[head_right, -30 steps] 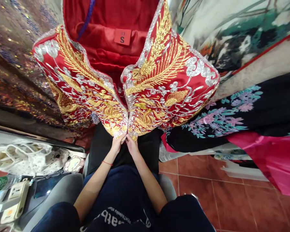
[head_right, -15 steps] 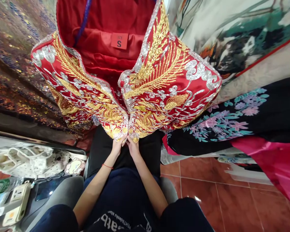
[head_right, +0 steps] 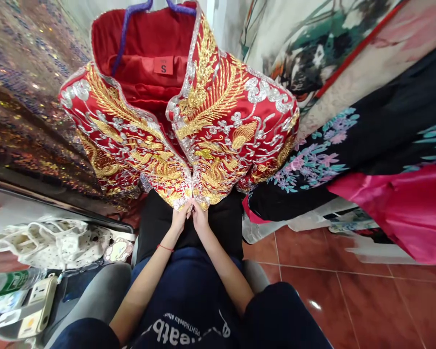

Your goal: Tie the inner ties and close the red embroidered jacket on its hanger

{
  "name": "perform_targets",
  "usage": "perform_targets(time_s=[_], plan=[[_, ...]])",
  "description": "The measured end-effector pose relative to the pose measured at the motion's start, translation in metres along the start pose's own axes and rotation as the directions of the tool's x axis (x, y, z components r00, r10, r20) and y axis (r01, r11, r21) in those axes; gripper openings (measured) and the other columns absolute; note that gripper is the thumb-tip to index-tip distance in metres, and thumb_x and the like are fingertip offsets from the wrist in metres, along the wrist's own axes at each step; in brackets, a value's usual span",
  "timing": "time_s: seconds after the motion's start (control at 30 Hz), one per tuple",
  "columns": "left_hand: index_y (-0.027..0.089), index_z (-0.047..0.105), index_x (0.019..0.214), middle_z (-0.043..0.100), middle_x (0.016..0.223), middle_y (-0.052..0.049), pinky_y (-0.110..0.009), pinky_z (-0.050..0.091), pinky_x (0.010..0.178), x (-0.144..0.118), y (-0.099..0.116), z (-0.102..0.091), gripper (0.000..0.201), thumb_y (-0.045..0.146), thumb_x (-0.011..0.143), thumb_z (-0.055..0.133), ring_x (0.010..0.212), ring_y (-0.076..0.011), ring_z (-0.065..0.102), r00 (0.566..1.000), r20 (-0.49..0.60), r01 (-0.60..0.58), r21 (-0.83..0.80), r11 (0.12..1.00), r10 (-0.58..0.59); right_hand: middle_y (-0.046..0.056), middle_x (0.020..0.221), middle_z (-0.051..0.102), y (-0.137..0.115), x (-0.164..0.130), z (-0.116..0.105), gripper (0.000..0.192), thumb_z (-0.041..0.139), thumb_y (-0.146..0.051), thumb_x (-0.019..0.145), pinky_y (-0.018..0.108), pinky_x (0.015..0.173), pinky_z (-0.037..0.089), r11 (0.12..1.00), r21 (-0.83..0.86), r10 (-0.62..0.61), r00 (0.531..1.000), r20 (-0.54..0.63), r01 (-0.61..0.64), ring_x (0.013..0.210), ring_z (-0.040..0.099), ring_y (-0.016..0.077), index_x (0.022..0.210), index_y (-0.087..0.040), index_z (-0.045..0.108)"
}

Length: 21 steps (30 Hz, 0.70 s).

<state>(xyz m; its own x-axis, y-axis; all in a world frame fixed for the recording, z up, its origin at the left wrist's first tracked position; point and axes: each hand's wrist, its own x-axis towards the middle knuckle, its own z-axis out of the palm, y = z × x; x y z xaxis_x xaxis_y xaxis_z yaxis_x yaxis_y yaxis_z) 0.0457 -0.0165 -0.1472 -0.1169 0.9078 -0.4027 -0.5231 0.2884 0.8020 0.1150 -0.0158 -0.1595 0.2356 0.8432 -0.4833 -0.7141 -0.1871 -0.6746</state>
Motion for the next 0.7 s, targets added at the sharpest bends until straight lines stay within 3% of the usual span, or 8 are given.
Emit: perform_targets(time_s=[0.17,0.33,0.57,0.7], plan=[[0.016,0.070,0.093,0.074,0.085,-0.002,-0.023,0.053,0.068,0.009,0.006,0.008,0.034,0.021,0.065,0.087,0.073,-0.0124,0.069,0.999,-0.032,0.021,-0.114,0.993,-0.025,0.001,0.096,0.075,-0.003,-0.002,0.007,0.043,0.085,-0.027,0.060,0.024,0.063,0.055,0.998,0.043,-0.044,0.998,-0.054,0.047,0.079,0.069,0.0142,0.098,-0.022,0.066],[0.016,0.072,0.101,0.076,0.103,-0.006,-0.030,0.055,0.091,0.009,0.004,0.010,0.039,0.016,0.066,0.088,0.093,-0.0161,0.072,0.999,-0.037,0.031,-0.197,0.980,-0.039,0.002,0.101,0.076,0.000,0.000,0.008,0.042,0.084,-0.021,0.058,0.028,0.072,0.059,0.998,0.059,-0.030,0.998,-0.063,0.034,0.092,0.072,0.0186,0.097,-0.022,0.068],[0.016,0.073,0.100,0.077,0.104,-0.007,-0.031,0.055,0.093,-0.002,-0.003,0.013,0.038,0.014,0.065,0.089,0.095,-0.0164,0.072,0.994,-0.107,0.001,-0.213,0.977,-0.025,0.001,0.100,0.076,-0.005,-0.005,0.003,0.037,0.082,-0.027,0.067,0.029,0.077,0.060,1.000,-0.006,-0.013,0.999,-0.031,0.013,0.099,0.070,0.0186,0.100,-0.025,0.067],[0.015,0.073,0.098,0.077,0.099,-0.007,-0.029,0.057,0.087,0.000,-0.004,0.010,0.040,0.013,0.062,0.091,0.090,-0.0160,0.073,0.991,-0.135,-0.008,-0.194,0.981,-0.019,-0.001,0.079,0.071,-0.011,-0.005,0.000,0.024,0.078,-0.035,0.079,0.023,0.059,0.054,0.976,-0.192,0.111,0.994,0.010,-0.107,0.070,0.067,0.0121,0.092,-0.021,0.065]])
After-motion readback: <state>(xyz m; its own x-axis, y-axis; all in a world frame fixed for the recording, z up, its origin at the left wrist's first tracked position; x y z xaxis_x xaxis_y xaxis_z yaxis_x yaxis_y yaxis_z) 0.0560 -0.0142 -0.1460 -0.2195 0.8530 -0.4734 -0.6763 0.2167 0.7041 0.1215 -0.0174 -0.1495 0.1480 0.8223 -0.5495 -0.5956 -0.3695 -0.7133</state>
